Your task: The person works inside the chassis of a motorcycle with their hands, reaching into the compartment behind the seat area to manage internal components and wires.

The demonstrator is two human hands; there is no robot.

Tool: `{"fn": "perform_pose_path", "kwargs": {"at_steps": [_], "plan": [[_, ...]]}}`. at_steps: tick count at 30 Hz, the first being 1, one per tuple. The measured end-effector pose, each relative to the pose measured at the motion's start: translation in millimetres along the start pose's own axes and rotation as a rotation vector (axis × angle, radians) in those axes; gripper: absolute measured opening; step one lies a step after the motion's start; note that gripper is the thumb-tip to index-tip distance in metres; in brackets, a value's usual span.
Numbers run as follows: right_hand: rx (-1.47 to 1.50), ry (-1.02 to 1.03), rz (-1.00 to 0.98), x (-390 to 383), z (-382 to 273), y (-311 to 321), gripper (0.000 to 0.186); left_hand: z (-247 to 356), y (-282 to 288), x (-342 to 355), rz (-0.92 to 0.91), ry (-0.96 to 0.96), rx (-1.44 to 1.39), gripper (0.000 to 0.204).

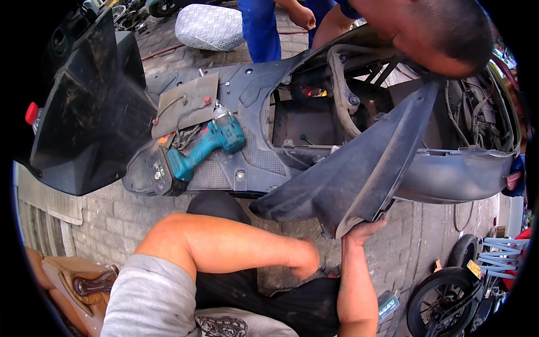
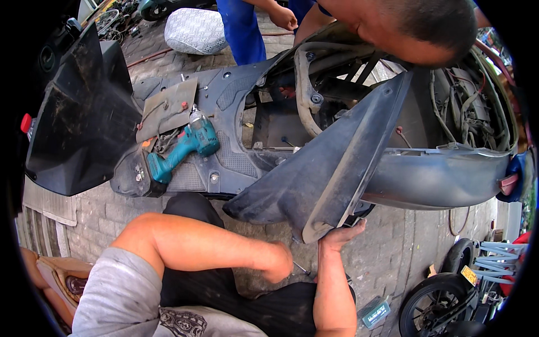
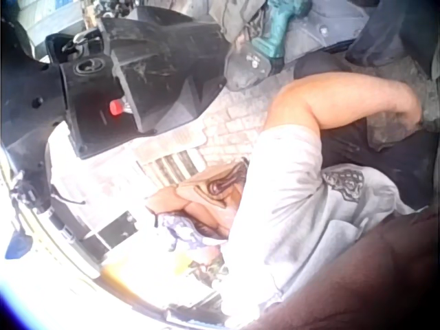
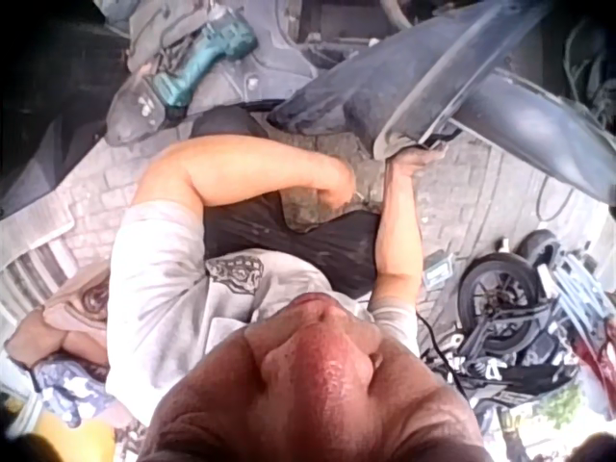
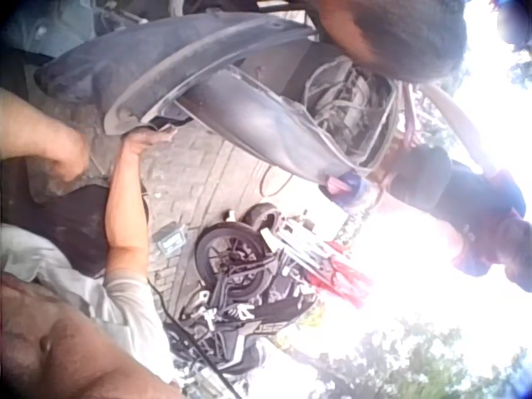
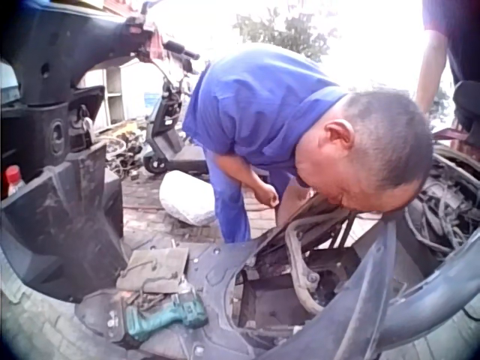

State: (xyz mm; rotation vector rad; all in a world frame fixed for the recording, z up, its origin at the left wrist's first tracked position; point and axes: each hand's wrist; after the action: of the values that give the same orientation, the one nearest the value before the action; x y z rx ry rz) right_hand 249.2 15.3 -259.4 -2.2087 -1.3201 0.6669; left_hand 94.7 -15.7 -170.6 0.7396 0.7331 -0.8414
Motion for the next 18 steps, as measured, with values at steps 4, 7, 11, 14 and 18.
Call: {"fn": "perform_pose_path", "kwargs": {"at_steps": [4,7,11,14,18], "plan": [[0.005,-0.002,-0.014,0.0,-0.2,-1.6,0.067,-0.7,-1.3,0.0,0.011,0.010,-0.014,0.033],[-0.035,0.007,0.035,-1.4,-1.4,-3.7,0.066,-0.7,-1.7,-1.6,0.026,-0.002,-0.017,0.033],[-0.013,0.010,0.026,-1.2,-1.3,-2.7,0.064,-2.5,-1.6,-3.8,0.034,-0.021,-0.024,0.033],[0.001,0.014,0.022,1.2,1.2,0.3,0.063,-3.8,-2.7,-4.9,0.048,-0.024,-0.058,0.033],[-0.006,0.049,0.074,2.4,3.3,2.1,0.061,-3.6,-3.9,-5.6,0.065,-0.023,-0.072,0.033]]}}
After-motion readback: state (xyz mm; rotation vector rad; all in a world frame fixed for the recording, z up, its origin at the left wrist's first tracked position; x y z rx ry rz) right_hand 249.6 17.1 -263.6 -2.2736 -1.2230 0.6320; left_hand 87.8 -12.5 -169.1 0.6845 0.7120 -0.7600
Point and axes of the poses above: each hand's wrist, its own x-axis towards the middle knuckle, its own y-axis out of the back of the hand, z = x × y, and after that the axes turned 15 degrees about -z, right-handed
